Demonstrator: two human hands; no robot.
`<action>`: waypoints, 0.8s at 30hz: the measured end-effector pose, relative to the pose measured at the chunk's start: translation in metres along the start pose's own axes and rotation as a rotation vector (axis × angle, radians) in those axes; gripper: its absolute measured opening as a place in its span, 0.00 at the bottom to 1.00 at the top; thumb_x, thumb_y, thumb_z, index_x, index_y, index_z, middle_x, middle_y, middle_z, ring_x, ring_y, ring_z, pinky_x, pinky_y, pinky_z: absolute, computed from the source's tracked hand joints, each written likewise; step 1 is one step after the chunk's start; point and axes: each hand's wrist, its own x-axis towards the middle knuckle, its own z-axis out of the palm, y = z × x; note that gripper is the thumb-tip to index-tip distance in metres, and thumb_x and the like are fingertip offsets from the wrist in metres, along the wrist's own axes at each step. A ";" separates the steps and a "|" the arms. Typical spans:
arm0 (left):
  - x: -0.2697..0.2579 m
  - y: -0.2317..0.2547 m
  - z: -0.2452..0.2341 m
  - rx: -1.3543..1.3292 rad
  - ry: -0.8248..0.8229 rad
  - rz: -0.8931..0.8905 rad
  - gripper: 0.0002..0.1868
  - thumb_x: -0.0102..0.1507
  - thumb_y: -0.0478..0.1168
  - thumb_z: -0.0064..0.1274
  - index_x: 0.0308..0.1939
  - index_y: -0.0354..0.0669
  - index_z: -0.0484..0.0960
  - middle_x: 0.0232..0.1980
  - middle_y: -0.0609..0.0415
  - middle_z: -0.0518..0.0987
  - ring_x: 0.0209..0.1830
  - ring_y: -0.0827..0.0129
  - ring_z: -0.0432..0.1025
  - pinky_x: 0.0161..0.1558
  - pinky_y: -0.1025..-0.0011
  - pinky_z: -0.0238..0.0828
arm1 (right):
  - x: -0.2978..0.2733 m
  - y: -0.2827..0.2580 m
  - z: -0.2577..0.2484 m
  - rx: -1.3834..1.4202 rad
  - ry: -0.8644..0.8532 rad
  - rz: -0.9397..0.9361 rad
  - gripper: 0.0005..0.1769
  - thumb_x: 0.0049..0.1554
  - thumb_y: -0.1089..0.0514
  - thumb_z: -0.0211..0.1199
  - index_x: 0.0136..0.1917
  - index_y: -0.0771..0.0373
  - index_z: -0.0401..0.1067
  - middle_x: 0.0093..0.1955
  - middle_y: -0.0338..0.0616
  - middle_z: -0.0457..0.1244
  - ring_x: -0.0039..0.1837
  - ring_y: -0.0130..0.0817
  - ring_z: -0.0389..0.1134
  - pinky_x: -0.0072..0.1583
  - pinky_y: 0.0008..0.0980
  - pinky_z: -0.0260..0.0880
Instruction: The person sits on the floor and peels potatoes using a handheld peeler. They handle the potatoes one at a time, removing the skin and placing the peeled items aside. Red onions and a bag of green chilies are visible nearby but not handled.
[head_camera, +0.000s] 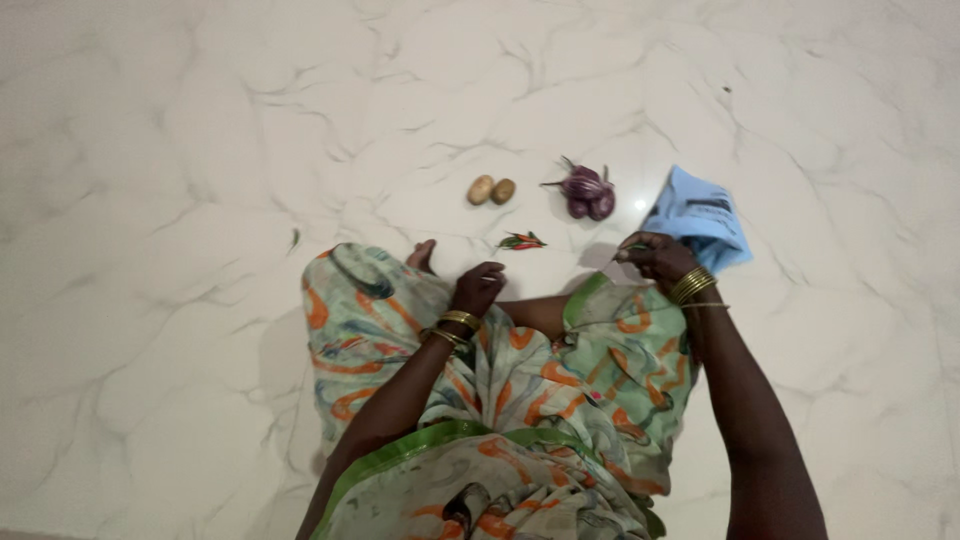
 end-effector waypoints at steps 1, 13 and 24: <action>0.001 0.002 0.001 -0.041 -0.027 0.008 0.16 0.64 0.38 0.60 0.56 0.38 0.81 0.42 0.52 0.84 0.42 0.71 0.80 0.45 0.72 0.79 | 0.002 -0.009 0.022 0.023 -0.054 -0.011 0.05 0.58 0.63 0.67 0.48 0.62 0.76 0.35 0.33 0.65 0.30 0.17 0.54 0.32 0.21 0.53; -0.009 0.015 -0.012 -0.494 0.141 -0.051 0.15 0.67 0.35 0.57 0.56 0.31 0.82 0.44 0.50 0.85 0.40 0.70 0.80 0.46 0.71 0.80 | 0.046 0.017 0.240 0.540 -0.148 -0.023 0.06 0.61 0.60 0.65 0.51 0.61 0.71 0.36 0.36 0.61 0.31 0.21 0.58 0.34 0.23 0.60; 0.001 -0.009 -0.015 -0.605 0.131 -0.223 0.11 0.68 0.40 0.56 0.50 0.36 0.81 0.40 0.53 0.83 0.39 0.68 0.81 0.41 0.75 0.75 | 0.057 0.039 0.203 0.793 -0.115 0.054 0.23 0.56 0.69 0.53 0.65 0.69 0.65 0.57 0.55 0.69 0.52 0.40 0.72 0.50 0.33 0.78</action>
